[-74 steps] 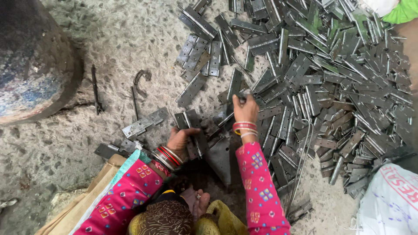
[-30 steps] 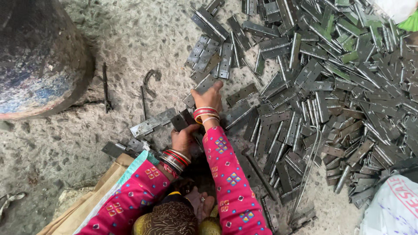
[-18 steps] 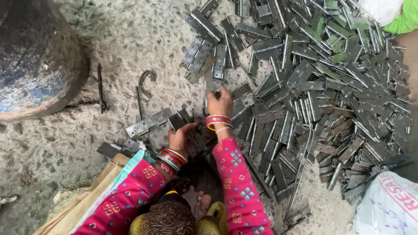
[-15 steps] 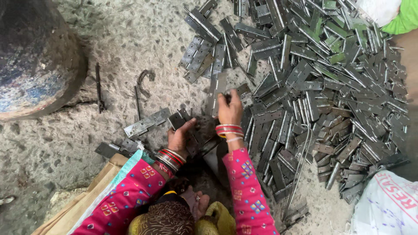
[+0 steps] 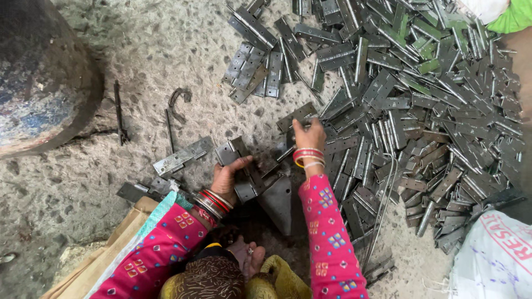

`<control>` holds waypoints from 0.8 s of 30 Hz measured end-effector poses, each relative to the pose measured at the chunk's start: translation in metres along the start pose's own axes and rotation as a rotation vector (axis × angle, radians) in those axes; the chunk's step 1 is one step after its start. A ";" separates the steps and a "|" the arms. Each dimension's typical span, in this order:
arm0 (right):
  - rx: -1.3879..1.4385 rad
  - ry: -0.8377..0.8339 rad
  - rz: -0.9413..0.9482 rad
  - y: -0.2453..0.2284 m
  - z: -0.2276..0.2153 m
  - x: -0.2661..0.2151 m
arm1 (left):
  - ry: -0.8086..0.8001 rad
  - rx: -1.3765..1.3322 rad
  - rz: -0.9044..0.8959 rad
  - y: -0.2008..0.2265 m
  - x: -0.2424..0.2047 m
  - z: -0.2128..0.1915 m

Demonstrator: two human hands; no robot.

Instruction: The person sits on the floor and repeatedly picks up metal hinge plates, inserts them into a metal jig, and uses a hammer to drive pins into the hinge. The person then removes the assembled hinge and places it aside, continuing the process with additional hinge plates from a large pile.

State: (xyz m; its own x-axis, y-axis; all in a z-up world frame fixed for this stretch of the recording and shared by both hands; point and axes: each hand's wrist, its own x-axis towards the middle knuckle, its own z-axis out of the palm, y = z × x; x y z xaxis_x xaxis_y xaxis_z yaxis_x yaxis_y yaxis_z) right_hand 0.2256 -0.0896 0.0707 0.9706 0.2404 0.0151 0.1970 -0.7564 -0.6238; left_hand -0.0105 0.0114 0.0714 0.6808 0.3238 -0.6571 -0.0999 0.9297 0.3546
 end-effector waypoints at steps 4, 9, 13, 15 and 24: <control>-0.346 0.069 -0.037 -0.010 0.023 0.018 | -0.040 -0.064 0.007 0.002 -0.002 0.002; -0.372 0.001 0.174 -0.009 0.036 0.021 | 0.057 -0.001 0.008 -0.002 0.003 0.003; -0.209 0.085 0.115 0.020 0.037 0.030 | 0.017 0.013 0.033 -0.002 0.005 -0.001; -0.160 0.133 0.122 0.038 0.033 0.032 | 0.055 0.028 -0.004 -0.001 0.001 -0.001; 0.017 -0.128 -0.232 -0.015 -0.044 -0.051 | -0.058 -0.026 -0.066 0.008 -0.011 0.006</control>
State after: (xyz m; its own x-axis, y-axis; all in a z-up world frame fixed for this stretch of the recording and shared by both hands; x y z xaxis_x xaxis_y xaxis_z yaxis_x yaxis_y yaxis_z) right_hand 0.1794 -0.1175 0.1133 0.8741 0.4820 0.0604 0.4085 -0.6621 -0.6283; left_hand -0.0143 0.0141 0.0848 0.7276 0.2516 -0.6382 -0.0716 0.9531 0.2941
